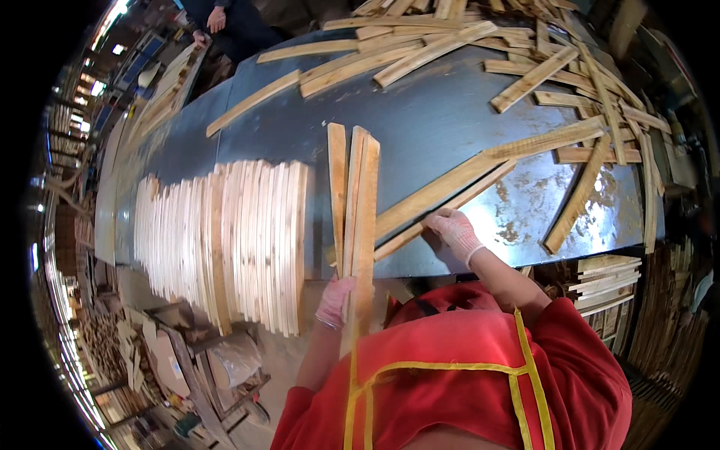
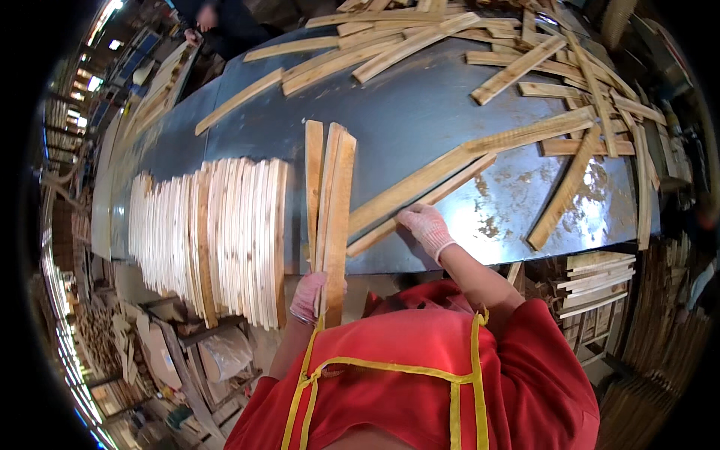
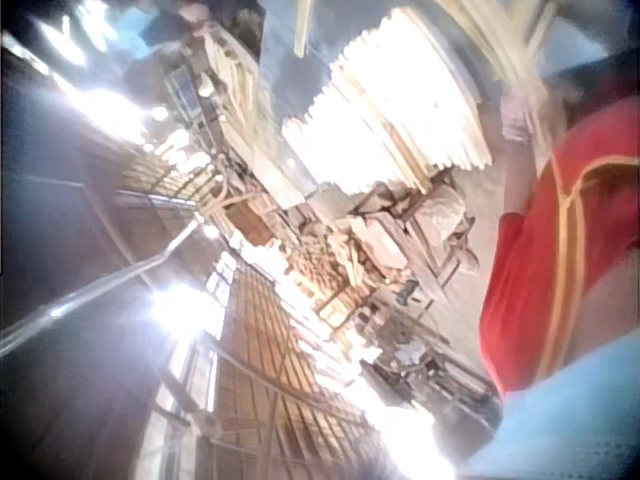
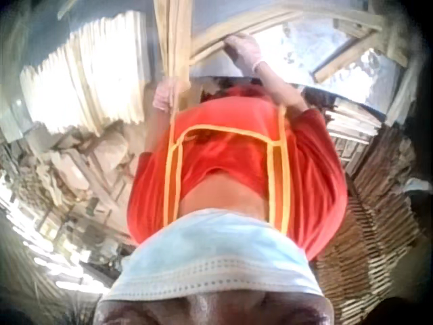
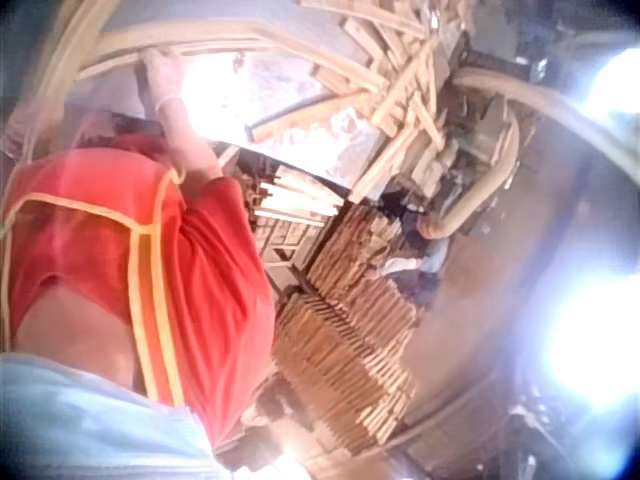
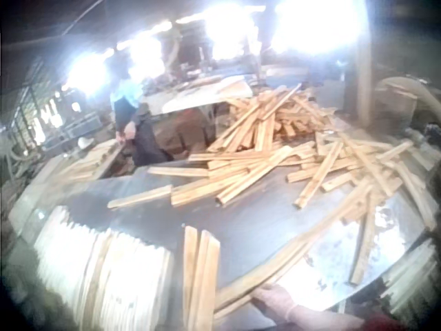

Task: The person picks up thin wooden planks from a large pile on a metal table and stacks them neatly. They repeatedly grab planks, align them, and place them into a growing stack, clearing the table surface as they work.

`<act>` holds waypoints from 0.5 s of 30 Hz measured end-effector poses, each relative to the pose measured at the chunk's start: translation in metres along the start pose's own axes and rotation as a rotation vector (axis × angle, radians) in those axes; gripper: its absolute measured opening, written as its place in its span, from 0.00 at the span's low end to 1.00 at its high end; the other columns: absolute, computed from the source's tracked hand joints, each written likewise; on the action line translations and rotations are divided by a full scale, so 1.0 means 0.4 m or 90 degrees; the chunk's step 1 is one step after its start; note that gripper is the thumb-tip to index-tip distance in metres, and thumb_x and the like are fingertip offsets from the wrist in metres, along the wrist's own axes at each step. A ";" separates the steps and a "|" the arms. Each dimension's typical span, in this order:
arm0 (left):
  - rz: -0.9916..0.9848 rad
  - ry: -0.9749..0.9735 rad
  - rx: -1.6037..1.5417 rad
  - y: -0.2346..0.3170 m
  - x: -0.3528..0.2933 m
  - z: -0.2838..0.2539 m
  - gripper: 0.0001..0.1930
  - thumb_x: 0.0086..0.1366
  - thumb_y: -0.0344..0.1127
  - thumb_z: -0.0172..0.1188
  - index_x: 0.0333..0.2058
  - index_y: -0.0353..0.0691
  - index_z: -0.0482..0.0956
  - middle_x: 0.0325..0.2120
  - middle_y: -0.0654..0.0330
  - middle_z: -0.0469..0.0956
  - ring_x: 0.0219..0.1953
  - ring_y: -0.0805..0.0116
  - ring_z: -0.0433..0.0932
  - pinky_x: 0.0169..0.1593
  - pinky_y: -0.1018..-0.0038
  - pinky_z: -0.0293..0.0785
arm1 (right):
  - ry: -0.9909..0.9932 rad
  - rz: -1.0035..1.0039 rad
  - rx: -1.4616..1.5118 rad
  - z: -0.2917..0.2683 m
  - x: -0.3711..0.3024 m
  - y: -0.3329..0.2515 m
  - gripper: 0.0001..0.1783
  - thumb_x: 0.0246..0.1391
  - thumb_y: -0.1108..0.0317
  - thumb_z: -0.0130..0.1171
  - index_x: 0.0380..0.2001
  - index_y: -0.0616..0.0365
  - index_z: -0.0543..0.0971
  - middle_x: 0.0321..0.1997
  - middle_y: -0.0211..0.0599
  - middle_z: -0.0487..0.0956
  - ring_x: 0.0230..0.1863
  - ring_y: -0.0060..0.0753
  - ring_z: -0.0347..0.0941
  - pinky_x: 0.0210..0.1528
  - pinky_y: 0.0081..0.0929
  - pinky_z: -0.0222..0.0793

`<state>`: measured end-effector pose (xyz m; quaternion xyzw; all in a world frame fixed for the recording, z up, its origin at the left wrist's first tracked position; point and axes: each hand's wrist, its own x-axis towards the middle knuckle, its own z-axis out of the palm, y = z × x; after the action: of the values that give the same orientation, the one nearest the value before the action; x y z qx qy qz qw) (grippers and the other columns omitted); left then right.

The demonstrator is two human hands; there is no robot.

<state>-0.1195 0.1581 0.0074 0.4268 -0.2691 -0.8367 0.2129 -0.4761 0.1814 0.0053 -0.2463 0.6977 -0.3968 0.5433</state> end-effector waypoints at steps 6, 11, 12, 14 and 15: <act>-0.028 0.004 -0.189 -0.045 -0.127 -0.041 0.34 0.61 0.51 0.73 0.56 0.28 0.79 0.42 0.49 0.86 0.44 0.57 0.87 0.50 0.63 0.84 | -0.232 0.156 0.198 0.169 -0.070 -0.146 0.27 0.65 0.53 0.64 0.61 0.57 0.77 0.30 0.28 0.74 0.32 0.24 0.74 0.37 0.24 0.75; -0.042 0.191 0.396 0.066 -0.038 0.118 0.35 0.60 0.45 0.75 0.64 0.39 0.76 0.48 0.53 0.86 0.49 0.59 0.86 0.55 0.64 0.82 | -0.277 -0.004 -0.088 0.340 0.040 -0.040 0.31 0.60 0.50 0.65 0.58 0.61 0.74 0.50 0.52 0.83 0.50 0.47 0.82 0.51 0.39 0.79; -0.080 0.243 0.543 0.094 -0.038 0.148 0.37 0.61 0.44 0.74 0.67 0.42 0.74 0.50 0.53 0.86 0.50 0.60 0.86 0.56 0.63 0.82 | -0.307 -0.008 -0.063 0.362 0.040 -0.027 0.33 0.59 0.49 0.65 0.58 0.63 0.74 0.52 0.56 0.83 0.53 0.50 0.82 0.54 0.41 0.78; 0.053 0.441 0.784 0.060 0.032 0.127 0.39 0.60 0.43 0.75 0.69 0.44 0.71 0.52 0.52 0.84 0.53 0.61 0.84 0.57 0.66 0.81 | -0.361 -0.061 -0.164 0.359 0.042 -0.046 0.36 0.58 0.48 0.65 0.59 0.64 0.73 0.55 0.59 0.84 0.56 0.56 0.82 0.58 0.44 0.76; 0.013 0.485 0.797 0.104 0.058 0.168 0.40 0.60 0.41 0.75 0.70 0.44 0.70 0.53 0.52 0.84 0.53 0.62 0.83 0.57 0.67 0.80 | -0.394 -0.105 -0.297 0.340 0.016 -0.111 0.37 0.57 0.47 0.65 0.60 0.64 0.72 0.55 0.59 0.84 0.56 0.58 0.82 0.59 0.44 0.76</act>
<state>-0.1826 0.1309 0.0529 0.7275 -0.6080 -0.3175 0.0157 -0.3524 0.1125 0.0251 -0.5264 0.5505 -0.1767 0.6234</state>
